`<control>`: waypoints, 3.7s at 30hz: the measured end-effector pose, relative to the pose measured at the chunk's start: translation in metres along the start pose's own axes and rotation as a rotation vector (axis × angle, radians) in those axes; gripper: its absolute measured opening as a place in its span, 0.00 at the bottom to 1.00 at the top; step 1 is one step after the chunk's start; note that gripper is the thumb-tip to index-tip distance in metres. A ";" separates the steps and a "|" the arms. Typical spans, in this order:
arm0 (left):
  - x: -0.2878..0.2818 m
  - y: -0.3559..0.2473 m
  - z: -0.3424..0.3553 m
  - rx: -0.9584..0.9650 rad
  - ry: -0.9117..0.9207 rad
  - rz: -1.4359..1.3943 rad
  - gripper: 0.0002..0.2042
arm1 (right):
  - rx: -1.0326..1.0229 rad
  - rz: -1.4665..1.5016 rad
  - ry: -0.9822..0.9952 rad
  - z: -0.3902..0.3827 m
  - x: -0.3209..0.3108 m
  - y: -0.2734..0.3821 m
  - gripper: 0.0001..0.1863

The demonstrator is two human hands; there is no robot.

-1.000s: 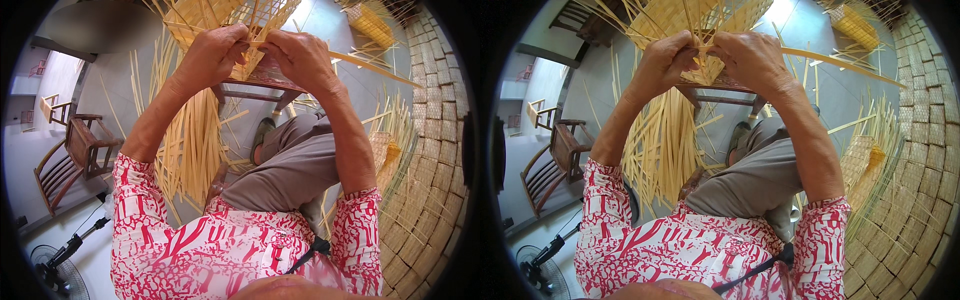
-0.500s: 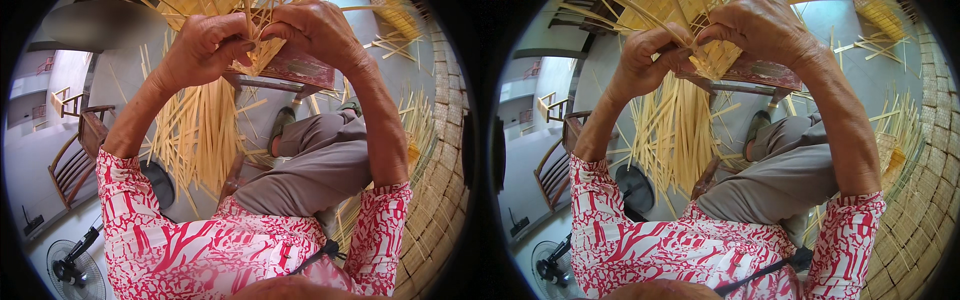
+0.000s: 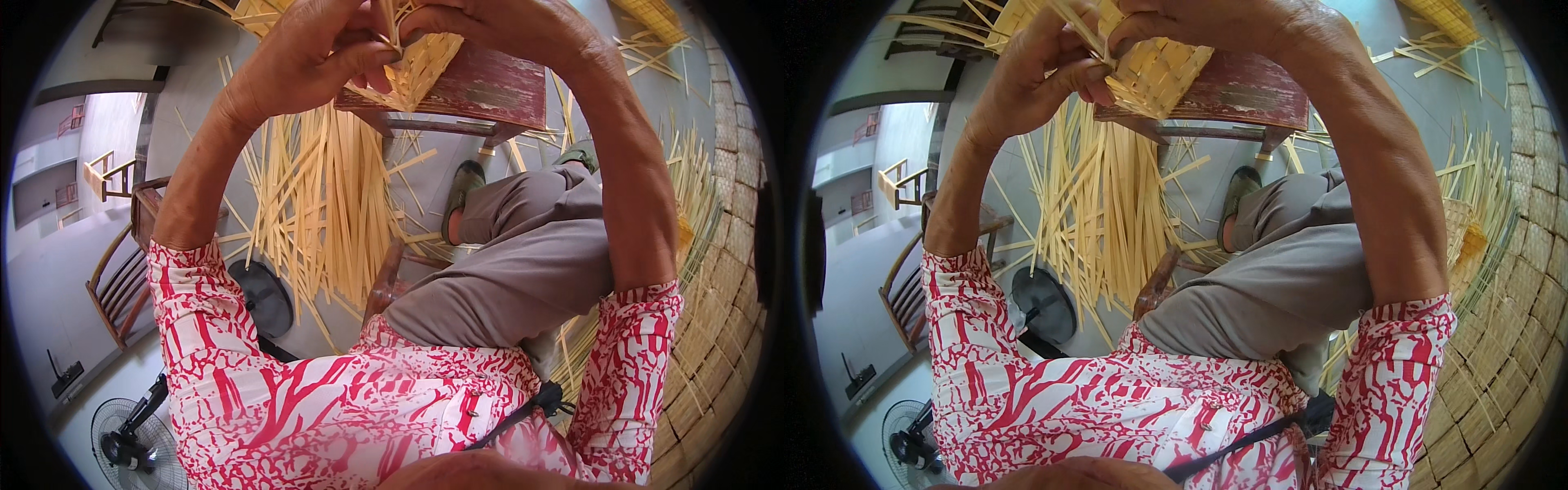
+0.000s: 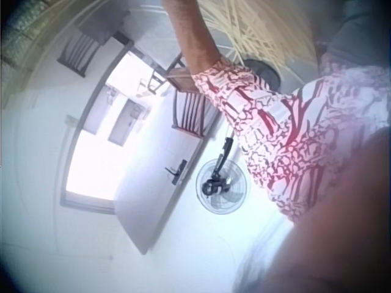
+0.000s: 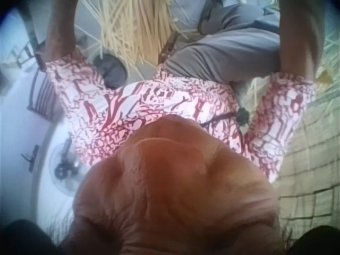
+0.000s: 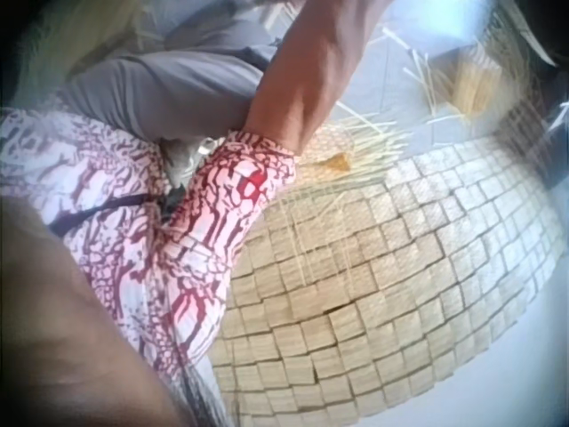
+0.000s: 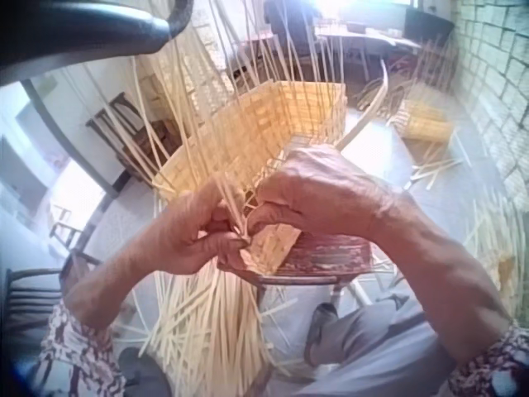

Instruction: The person weaves a basket by hand, interlacing thin bamboo strips through a pre-formed frame. They repeatedly pull strips through the structure and adjust the weave to maintain tension and alignment.

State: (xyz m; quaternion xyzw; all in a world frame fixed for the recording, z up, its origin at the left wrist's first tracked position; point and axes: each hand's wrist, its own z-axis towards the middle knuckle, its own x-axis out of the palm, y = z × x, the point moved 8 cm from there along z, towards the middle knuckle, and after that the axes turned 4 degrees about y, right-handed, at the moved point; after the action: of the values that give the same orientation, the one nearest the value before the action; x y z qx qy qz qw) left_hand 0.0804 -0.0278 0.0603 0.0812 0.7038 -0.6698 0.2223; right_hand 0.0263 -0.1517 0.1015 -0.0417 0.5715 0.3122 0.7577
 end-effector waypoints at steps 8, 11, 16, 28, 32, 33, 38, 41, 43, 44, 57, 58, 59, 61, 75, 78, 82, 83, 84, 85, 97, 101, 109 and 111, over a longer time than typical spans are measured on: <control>-0.002 -0.016 0.001 0.138 -0.245 0.287 0.11 | 0.121 -0.169 -0.208 -0.011 -0.009 -0.007 0.15; 0.001 -0.006 -0.008 0.068 -0.507 0.219 0.07 | 0.069 -0.320 -0.541 -0.028 -0.014 0.011 0.14; 0.002 0.008 -0.027 0.012 -0.698 0.227 0.04 | 0.239 -0.037 -0.775 -0.053 0.005 0.037 0.02; 0.006 0.011 -0.027 0.152 -0.673 0.255 0.06 | 0.420 2.225 -0.798 -0.056 0.094 -0.050 0.15; 0.011 -0.002 -0.023 0.241 -0.667 0.280 0.07 | 0.138 2.271 -0.474 -0.037 0.088 -0.057 0.16; 0.012 -0.005 -0.024 0.246 -0.667 0.308 0.07 | 0.135 2.271 -0.403 -0.033 0.088 -0.057 0.15; 0.004 0.003 -0.030 0.202 -0.694 0.202 0.07 | 0.124 1.400 -0.230 -0.023 0.031 -0.012 0.27; 0.000 0.005 -0.030 0.213 -0.699 0.219 0.07 | 0.159 1.453 -0.216 -0.027 0.027 0.002 0.26; 0.002 -0.003 -0.027 0.228 -0.697 0.240 0.08 | 0.118 1.436 -0.163 -0.026 0.023 0.005 0.27; 0.002 -0.003 -0.027 0.218 -0.709 0.240 0.08 | 0.113 1.403 -0.142 -0.025 0.022 0.004 0.27; 0.003 -0.008 -0.025 0.241 -0.721 0.288 0.09 | 0.364 0.831 -0.760 -0.041 0.007 -0.011 0.13; 0.003 -0.006 -0.024 0.244 -0.718 0.280 0.09 | 0.373 0.845 -0.740 -0.041 0.007 -0.011 0.13; 0.003 -0.004 -0.024 0.246 -0.715 0.272 0.09 | 0.382 0.860 -0.720 -0.041 0.007 -0.011 0.14; 0.002 -0.002 -0.028 0.230 -0.729 0.270 0.08 | 0.419 0.913 -0.610 -0.037 0.016 -0.020 0.15; 0.004 -0.008 -0.025 0.176 -0.779 0.363 0.06 | 0.759 1.586 -0.961 -0.076 0.051 -0.045 0.13; 0.001 -0.007 -0.020 0.143 -0.669 0.303 0.08 | 0.730 1.688 -0.993 -0.084 0.047 -0.044 0.14; -0.007 0.001 -0.017 0.069 -0.596 0.200 0.09 | 0.596 1.451 -0.918 -0.075 0.035 -0.038 0.18; -0.010 0.002 -0.017 0.023 -0.550 0.207 0.09 | 0.526 1.303 -0.873 -0.069 0.026 -0.031 0.21; -0.013 0.001 -0.015 -0.017 -0.504 0.209 0.10 | 0.458 1.146 -0.826 -0.066 0.017 -0.024 0.23; -0.016 -0.001 -0.012 -0.054 -0.461 0.220 0.10 | 0.410 1.034 -0.770 -0.064 0.012 -0.019 0.26; -0.064 0.024 -0.072 0.011 -0.760 0.129 0.07 | 0.803 1.656 -0.809 -0.077 0.076 -0.072 0.16; -0.060 0.034 -0.075 0.148 -0.855 -0.060 0.03 | 0.785 1.768 -0.918 -0.076 0.076 -0.096 0.13; -0.053 0.024 -0.071 0.250 -0.886 0.106 0.03 | 0.674 1.800 -1.002 -0.081 0.066 -0.125 0.10; -0.057 0.031 -0.070 0.235 -0.876 0.142 0.03 | 0.661 1.768 -1.022 -0.082 0.065 -0.122 0.10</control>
State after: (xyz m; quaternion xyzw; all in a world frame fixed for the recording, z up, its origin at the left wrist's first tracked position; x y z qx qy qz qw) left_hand 0.1296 0.0545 0.0568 -0.1370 0.4555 -0.6994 0.5334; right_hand 0.0309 -0.2563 -0.0200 0.7293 0.0705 0.5603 0.3863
